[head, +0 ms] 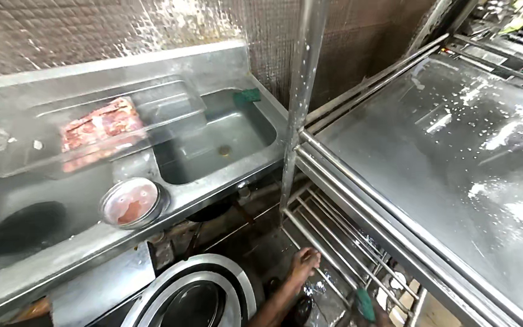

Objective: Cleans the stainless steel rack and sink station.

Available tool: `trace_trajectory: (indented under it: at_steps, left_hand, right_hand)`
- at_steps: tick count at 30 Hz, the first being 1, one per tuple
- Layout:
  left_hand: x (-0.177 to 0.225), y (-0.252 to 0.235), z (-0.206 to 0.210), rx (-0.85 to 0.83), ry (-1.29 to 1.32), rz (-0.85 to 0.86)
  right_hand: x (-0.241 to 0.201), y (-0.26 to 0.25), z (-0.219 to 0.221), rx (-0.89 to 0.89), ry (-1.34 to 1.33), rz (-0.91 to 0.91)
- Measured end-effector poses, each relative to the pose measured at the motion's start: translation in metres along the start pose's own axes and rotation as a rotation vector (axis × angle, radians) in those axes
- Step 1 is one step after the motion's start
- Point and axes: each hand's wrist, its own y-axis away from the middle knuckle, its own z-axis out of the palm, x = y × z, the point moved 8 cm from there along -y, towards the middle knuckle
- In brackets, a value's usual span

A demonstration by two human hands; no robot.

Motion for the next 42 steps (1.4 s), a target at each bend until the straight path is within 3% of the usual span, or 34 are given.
trace_trajectory:
  at_steps: [3,6,8,11,15,19,23,26,30,34,39,42]
  left_hand:
    - [-0.009,0.004,-0.029,-0.019,0.011,0.01]
    - [0.002,0.002,-0.059,-0.025,0.18,0.043]
    - [0.02,0.001,-0.074,-0.049,0.297,0.068]
    - [0.05,0.004,-0.093,-0.124,0.462,0.161]
    - [0.069,0.011,-0.111,-0.139,0.713,0.206]
    - [0.09,0.016,-0.112,-0.127,0.707,0.266]
    - [0.115,0.009,-0.106,-0.167,0.727,0.381]
    - [0.133,0.005,-0.108,-0.069,0.79,0.429]
    - [0.172,0.019,-0.114,0.254,0.611,0.515]
    - [0.214,0.042,-0.094,0.48,0.457,0.691]
    - [0.248,0.041,-0.028,0.497,0.235,0.921]
    - [0.249,0.037,0.005,0.57,0.031,0.941]
  right_hand:
    - [-0.11,-0.033,0.032,-0.082,-0.037,-0.149]
    - [-0.232,-0.037,0.062,-0.207,-0.216,-0.354]
    - [-0.285,-0.038,0.081,-0.264,-0.408,-0.448]
    - [-0.331,-0.033,0.108,-0.344,-0.607,-0.437]
    - [-0.348,-0.035,0.133,-0.419,-0.807,-0.328]
    - [-0.352,-0.045,0.144,-0.316,-0.592,-0.328]
    - [-0.366,-0.043,0.13,-0.091,0.136,-0.511]
    - [-0.379,-0.022,0.108,0.024,0.53,-0.612]
    - [-0.39,0.042,0.056,0.104,0.589,-0.94]
    - [-0.39,0.117,-0.026,0.359,0.482,-1.179]
    - [-0.38,0.201,-0.127,0.866,0.448,-1.196]
    - [-0.352,0.214,-0.168,1.122,0.533,-1.027]
